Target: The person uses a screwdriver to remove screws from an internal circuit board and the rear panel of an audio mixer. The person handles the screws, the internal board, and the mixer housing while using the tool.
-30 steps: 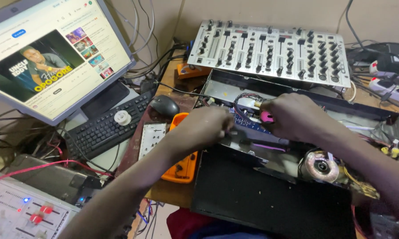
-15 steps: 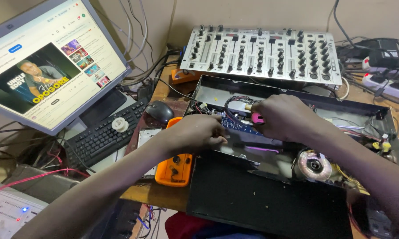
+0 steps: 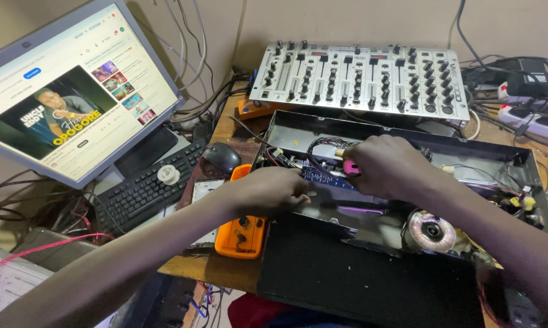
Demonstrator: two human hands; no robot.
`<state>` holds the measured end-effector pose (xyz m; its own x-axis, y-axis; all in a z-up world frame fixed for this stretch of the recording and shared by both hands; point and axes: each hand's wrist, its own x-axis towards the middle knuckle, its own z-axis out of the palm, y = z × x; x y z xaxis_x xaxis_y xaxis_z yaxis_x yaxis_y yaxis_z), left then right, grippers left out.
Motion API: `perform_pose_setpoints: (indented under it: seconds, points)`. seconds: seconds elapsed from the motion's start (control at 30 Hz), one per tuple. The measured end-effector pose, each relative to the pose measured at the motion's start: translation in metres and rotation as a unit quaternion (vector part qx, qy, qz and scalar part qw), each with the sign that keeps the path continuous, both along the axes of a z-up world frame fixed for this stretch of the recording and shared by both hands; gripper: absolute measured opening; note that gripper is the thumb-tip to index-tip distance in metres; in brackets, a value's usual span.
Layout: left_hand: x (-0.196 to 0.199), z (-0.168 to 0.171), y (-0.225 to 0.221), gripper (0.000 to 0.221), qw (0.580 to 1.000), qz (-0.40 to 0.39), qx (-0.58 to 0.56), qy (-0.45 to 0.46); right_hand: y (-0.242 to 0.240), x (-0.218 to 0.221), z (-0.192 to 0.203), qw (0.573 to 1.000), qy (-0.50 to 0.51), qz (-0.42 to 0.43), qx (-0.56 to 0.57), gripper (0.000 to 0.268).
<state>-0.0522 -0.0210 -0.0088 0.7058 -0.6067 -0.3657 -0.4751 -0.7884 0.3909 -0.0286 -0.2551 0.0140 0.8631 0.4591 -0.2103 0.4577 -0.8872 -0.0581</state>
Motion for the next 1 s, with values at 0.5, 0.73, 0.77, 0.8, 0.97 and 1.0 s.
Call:
perform_pose_setpoints:
  seconds: [0.5, 0.73, 0.77, 0.8, 0.97, 1.0]
  points:
    - [0.021, -0.035, 0.009, 0.024, 0.998, -0.006, 0.053, -0.039, 0.001, 0.000, -0.006, 1.000, -0.004, -0.009, 0.006, 0.026]
    - [-0.006, 0.000, 0.000, 0.020, 0.991, 0.032, 0.121, -0.040, 0.000, 0.003, -0.014, 1.000, -0.009, 0.000, 0.002, 0.026]
    - [0.003, -0.013, -0.004, 0.020, 0.991, 0.033, 0.120, -0.040, -0.001, 0.003, -0.012, 1.000, -0.009, 0.002, 0.001, 0.026]
    - [0.012, -0.026, -0.008, 0.024, 0.989, 0.024, 0.128, -0.070, -0.002, 0.003, -0.011, 1.000, -0.013, 0.000, 0.001, 0.026]
    - [0.029, -0.057, -0.016, 0.020, 0.981, 0.000, 0.116, -0.155, -0.001, 0.006, -0.016, 1.000, -0.013, 0.006, 0.001, 0.028]
    - [0.031, -0.052, -0.014, 0.018, 0.987, -0.002, 0.090, -0.130, 0.000, 0.007, -0.018, 1.000, -0.014, 0.003, 0.008, 0.026]
